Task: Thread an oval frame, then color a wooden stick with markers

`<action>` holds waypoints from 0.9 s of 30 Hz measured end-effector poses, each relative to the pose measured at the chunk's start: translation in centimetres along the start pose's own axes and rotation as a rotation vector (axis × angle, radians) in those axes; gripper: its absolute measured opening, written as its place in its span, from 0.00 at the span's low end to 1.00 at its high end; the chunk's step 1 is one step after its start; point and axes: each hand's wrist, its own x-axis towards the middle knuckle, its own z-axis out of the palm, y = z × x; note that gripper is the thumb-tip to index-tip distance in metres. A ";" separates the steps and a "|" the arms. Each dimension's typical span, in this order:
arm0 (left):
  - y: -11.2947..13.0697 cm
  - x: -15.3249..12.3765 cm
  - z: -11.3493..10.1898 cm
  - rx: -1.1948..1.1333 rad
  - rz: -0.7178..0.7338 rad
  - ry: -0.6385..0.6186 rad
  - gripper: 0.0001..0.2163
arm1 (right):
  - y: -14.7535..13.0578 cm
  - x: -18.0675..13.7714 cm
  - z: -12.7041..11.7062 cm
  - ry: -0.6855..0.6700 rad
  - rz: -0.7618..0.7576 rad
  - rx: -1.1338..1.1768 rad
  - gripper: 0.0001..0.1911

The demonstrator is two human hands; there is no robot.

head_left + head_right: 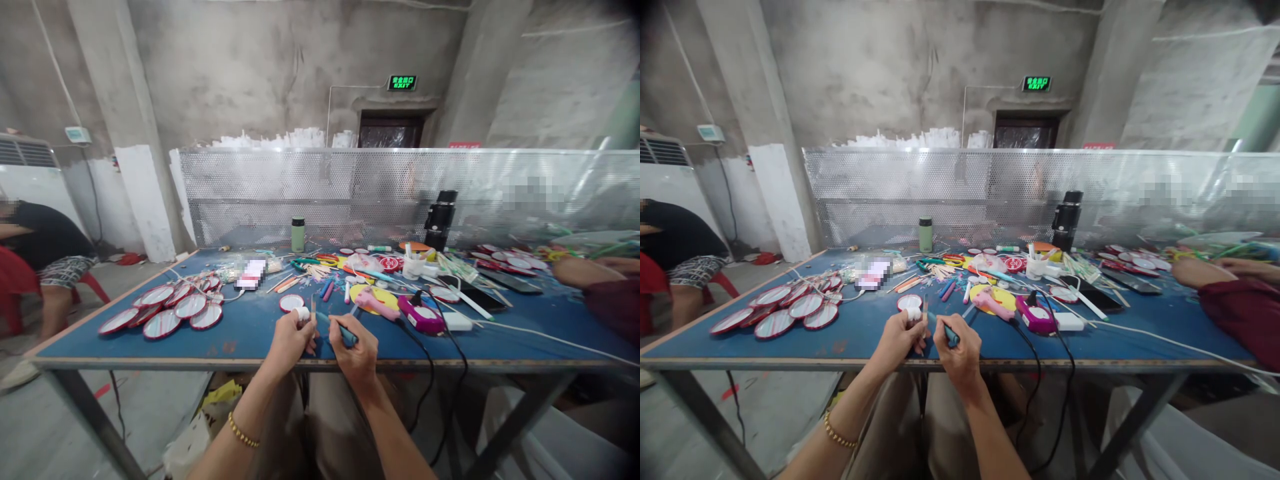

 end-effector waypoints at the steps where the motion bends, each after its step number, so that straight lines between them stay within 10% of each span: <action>1: 0.0 0.0 0.0 0.001 0.001 0.000 0.10 | 0.0 0.0 0.0 0.002 0.003 -0.003 0.06; 27: -0.4 0.1 0.0 -0.007 0.007 0.001 0.09 | -0.1 0.1 0.0 0.020 -0.020 -0.004 0.06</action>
